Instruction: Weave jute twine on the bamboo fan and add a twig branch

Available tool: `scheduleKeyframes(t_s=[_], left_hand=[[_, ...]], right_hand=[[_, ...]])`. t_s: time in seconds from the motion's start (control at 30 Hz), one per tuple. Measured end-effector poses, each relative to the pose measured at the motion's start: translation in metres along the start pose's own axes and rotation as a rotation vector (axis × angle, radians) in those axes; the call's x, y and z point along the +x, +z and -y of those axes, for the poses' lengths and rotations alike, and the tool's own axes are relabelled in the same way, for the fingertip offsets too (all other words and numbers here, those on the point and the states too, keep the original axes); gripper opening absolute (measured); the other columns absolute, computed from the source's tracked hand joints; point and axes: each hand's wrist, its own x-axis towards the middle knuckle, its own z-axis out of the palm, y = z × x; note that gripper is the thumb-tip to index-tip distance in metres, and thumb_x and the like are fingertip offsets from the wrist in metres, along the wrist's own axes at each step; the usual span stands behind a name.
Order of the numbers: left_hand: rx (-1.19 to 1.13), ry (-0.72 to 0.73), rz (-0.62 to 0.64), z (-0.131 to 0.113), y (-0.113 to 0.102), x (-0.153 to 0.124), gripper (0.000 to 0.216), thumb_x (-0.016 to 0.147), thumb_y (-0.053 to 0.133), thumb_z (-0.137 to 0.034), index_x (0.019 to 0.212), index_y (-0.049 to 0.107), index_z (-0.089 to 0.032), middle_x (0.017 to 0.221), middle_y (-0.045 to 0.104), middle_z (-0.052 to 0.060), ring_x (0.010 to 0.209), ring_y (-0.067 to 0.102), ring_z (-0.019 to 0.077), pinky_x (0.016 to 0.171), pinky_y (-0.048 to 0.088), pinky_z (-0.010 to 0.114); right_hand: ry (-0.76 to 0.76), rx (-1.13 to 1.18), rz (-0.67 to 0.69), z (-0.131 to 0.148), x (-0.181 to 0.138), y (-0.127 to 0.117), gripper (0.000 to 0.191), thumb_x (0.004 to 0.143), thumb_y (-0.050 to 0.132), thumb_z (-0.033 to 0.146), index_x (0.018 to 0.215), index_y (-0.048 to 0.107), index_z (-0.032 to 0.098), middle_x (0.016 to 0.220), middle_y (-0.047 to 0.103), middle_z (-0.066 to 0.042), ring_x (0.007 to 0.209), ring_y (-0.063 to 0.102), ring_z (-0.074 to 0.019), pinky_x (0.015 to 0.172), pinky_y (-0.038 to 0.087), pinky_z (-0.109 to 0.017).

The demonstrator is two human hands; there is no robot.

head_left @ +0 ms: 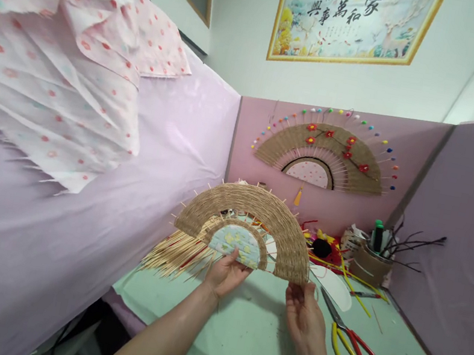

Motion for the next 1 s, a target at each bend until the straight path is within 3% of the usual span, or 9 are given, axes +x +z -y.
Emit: scheduleKeyframes(t_s=[0.07,0.17,0.3,0.4,0.47,0.57,0.67,0.77,1.0], left_hand=[[0.006,0.003,0.004,0.000,-0.001,0.000,0.042,0.089,0.053,-0.023,0.131,0.049,-0.021,0.117,0.065,0.010,0.110,0.059,0.0190,0.106,0.035,0.038],[0.005,0.004,0.030,0.000,-0.001,-0.002,0.044,0.087,0.056,-0.020,0.131,0.049,-0.021,0.119,0.064,0.010,0.112,0.058,0.0200,0.107,0.033,0.041],[0.014,-0.047,0.018,0.001,-0.002,-0.007,0.043,0.086,0.059,-0.018,0.127,0.050,-0.024,0.121,0.063,0.010,0.115,0.056,0.0235,0.105,0.031,0.056],[0.023,-0.041,0.010,0.005,0.001,-0.011,0.043,0.082,0.062,-0.014,0.123,0.054,-0.023,0.117,0.064,0.010,0.114,0.056,0.0239,0.104,0.032,0.057],[0.033,-0.030,0.037,0.008,0.004,-0.013,0.042,0.079,0.065,-0.012,0.120,0.057,-0.022,0.113,0.066,0.010,0.111,0.058,0.0242,0.104,0.033,0.055],[0.072,-0.039,0.054,0.012,0.007,-0.016,0.039,0.076,0.068,-0.011,0.113,0.061,-0.020,0.108,0.068,0.010,0.106,0.060,0.0241,0.103,0.035,0.053],[0.098,-0.056,0.072,0.014,0.008,-0.018,0.034,0.073,0.071,-0.011,0.106,0.065,-0.017,0.110,0.067,0.010,0.108,0.059,0.0248,0.104,0.035,0.051],[0.105,-0.066,0.118,0.014,0.008,-0.019,0.034,0.073,0.072,-0.012,0.106,0.065,-0.016,0.113,0.066,0.010,0.110,0.058,0.0248,0.105,0.033,0.050],[0.114,-0.076,0.130,0.015,0.009,-0.020,0.039,0.072,0.073,-0.012,0.109,0.064,-0.017,0.113,0.066,0.011,0.109,0.058,0.0254,0.105,0.033,0.051]], right_hand=[[0.023,-0.020,0.019,0.000,-0.001,0.002,0.043,0.067,0.065,0.061,0.081,0.056,0.022,0.079,0.063,-0.002,0.073,0.062,-0.0156,0.062,0.054,-0.029],[0.012,-0.033,-0.129,0.002,-0.006,0.001,0.042,0.071,0.059,0.062,0.084,0.053,0.023,0.083,0.058,-0.001,0.074,0.059,-0.0139,0.063,0.050,-0.028],[-0.346,-0.285,-0.329,0.021,-0.026,0.009,0.035,0.077,0.058,0.052,0.097,0.054,0.023,0.096,0.055,-0.002,0.087,0.054,-0.0157,0.074,0.045,-0.030],[-0.685,-0.557,-0.094,0.054,-0.050,0.039,0.034,0.081,0.057,0.043,0.109,0.055,0.023,0.108,0.056,-0.006,0.100,0.052,-0.0211,0.087,0.041,-0.035],[-0.925,-0.742,0.156,0.082,-0.061,0.072,0.026,0.085,0.053,0.039,0.103,0.060,0.021,0.106,0.059,-0.008,0.104,0.052,-0.0241,0.092,0.039,-0.040],[-1.206,-0.940,0.369,0.125,-0.061,0.128,0.027,0.085,0.052,0.034,0.109,0.061,0.023,0.111,0.062,-0.009,0.110,0.050,-0.0262,0.098,0.034,-0.044],[-1.207,-1.125,0.563,0.158,-0.045,0.176,0.030,0.082,0.056,0.030,0.110,0.062,0.022,0.111,0.065,-0.008,0.110,0.052,-0.0270,0.099,0.030,-0.047],[-1.007,-1.282,0.817,0.176,-0.027,0.204,0.025,0.078,0.060,0.029,0.102,0.067,0.022,0.098,0.070,-0.004,0.095,0.059,-0.0226,0.092,0.037,-0.040],[-0.812,-1.461,0.994,0.180,-0.016,0.217,0.019,0.077,0.058,0.032,0.070,0.070,0.018,0.067,0.068,0.000,0.064,0.058,-0.0133,0.060,0.039,-0.024]])
